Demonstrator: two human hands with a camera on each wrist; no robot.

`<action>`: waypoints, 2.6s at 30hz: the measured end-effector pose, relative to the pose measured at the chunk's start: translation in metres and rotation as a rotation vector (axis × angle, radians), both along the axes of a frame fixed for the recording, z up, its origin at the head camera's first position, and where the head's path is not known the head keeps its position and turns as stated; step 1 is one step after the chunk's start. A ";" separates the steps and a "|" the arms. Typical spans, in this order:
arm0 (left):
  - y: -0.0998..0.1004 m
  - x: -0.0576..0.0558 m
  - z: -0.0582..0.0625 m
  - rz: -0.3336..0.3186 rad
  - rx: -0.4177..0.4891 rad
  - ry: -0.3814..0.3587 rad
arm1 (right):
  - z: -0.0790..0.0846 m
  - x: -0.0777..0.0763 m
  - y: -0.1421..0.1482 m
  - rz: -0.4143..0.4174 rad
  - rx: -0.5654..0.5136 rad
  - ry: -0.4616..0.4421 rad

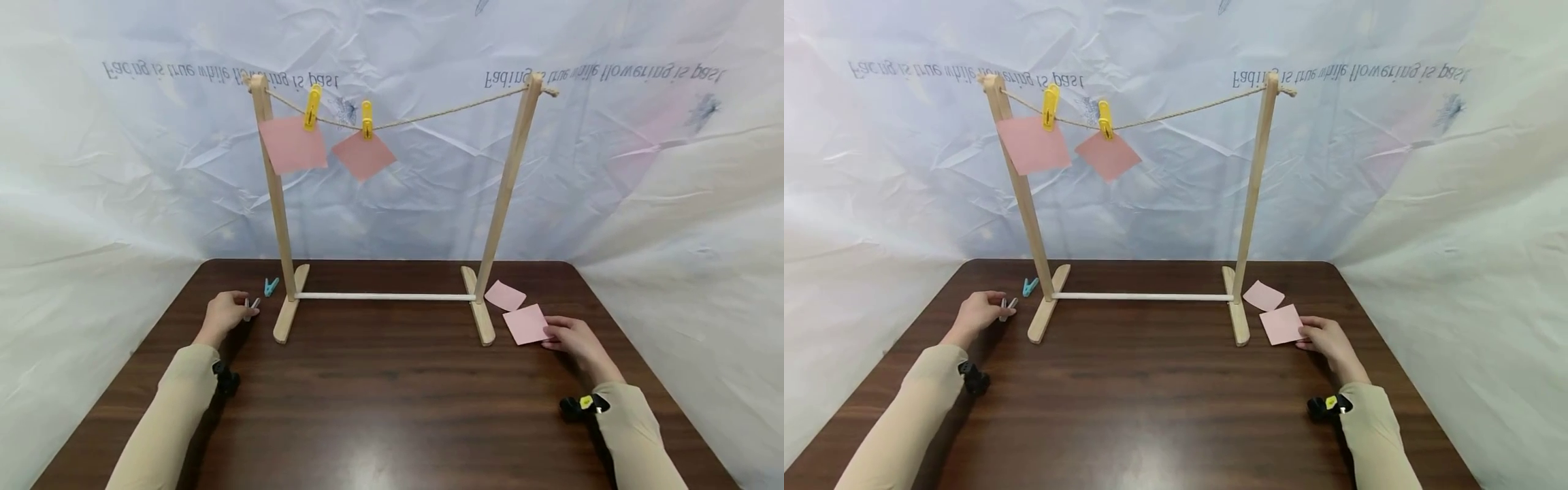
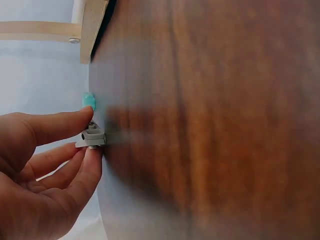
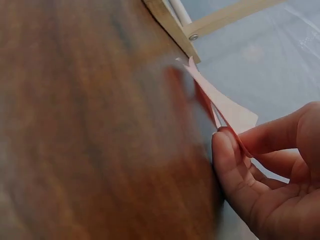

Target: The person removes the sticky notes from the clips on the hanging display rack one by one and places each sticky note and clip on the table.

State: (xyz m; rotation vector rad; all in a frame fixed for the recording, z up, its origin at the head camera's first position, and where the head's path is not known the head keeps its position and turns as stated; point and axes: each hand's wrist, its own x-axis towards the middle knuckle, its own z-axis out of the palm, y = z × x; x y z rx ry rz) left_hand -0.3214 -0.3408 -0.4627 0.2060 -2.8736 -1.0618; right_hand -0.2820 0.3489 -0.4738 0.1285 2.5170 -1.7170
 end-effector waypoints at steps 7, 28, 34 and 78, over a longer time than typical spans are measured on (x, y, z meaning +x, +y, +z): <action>0.001 0.000 -0.013 0.007 0.038 -0.032 | -0.005 0.002 -0.006 0.013 0.039 -0.006; 0.013 -0.021 -0.008 0.048 0.046 0.005 | -0.007 -0.015 -0.028 0.071 0.011 0.022; 0.013 -0.024 -0.005 0.037 0.052 -0.001 | -0.004 -0.016 -0.033 0.106 0.012 0.023; 0.020 -0.013 0.067 0.183 0.423 0.288 | 0.032 -0.022 -0.030 0.026 0.113 0.114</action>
